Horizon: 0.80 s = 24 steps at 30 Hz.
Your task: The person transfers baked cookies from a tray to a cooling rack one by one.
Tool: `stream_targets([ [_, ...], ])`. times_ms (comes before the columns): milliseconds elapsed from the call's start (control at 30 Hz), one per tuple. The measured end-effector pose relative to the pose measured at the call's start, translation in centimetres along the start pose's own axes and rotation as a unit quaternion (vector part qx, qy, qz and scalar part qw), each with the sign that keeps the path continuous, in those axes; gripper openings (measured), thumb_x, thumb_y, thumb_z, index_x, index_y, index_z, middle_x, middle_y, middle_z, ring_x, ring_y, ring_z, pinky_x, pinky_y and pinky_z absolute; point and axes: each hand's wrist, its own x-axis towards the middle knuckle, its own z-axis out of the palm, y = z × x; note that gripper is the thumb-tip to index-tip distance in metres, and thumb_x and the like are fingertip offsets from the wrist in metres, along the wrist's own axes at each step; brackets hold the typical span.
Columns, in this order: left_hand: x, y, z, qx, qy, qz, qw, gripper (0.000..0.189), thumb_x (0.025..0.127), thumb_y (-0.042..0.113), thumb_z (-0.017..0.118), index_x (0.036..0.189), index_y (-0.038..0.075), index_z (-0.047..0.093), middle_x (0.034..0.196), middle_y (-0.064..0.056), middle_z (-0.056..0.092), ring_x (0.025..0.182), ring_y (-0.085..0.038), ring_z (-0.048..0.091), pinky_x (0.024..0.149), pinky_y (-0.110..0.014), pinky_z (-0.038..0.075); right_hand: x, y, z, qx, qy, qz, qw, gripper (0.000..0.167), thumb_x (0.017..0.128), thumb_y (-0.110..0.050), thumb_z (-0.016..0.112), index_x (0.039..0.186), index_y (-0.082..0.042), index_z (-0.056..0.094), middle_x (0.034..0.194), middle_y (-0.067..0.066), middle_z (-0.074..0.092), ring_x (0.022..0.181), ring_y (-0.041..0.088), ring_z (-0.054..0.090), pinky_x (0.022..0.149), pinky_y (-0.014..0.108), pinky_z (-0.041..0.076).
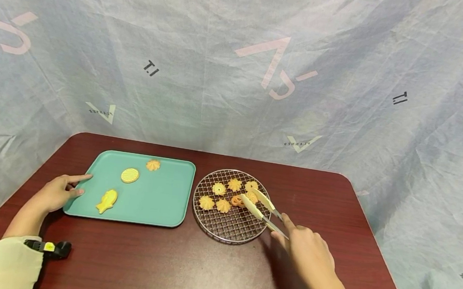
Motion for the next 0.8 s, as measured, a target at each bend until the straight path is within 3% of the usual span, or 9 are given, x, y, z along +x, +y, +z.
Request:
stream_targets([
  [400, 0.0, 0.0, 0.0, -0.004, -0.002, -0.006, 1.0000, 0.050, 0.105, 0.005, 0.057, 0.153, -0.004, 0.044, 0.085, -0.014, 0.049, 0.075, -0.025, 0.044, 0.062, -0.035, 0.040, -0.1, 1.3, 0.2, -0.024, -0.012, 0.015, 0.9995, 0.055, 0.095, -0.043, 0.074, 0.138, -0.010, 0.065, 0.094, 0.019, 0.074, 0.074, 0.044, 0.070, 0.059, 0.058, 0.052],
  [800, 0.0, -0.1, 0.0, -0.010, -0.006, -0.007, 0.9999, 0.051, 0.105, 0.004, 0.057, 0.153, -0.004, 0.043, 0.086, -0.014, 0.049, 0.074, -0.025, 0.045, 0.062, -0.035, 0.040, 0.2, 1.2, 0.8, -0.039, -0.027, 0.013, 0.9988, 0.057, 0.094, -0.044, 0.075, 0.137, -0.008, 0.065, 0.092, 0.016, 0.074, 0.073, 0.041, 0.070, 0.058, 0.055, 0.052],
])
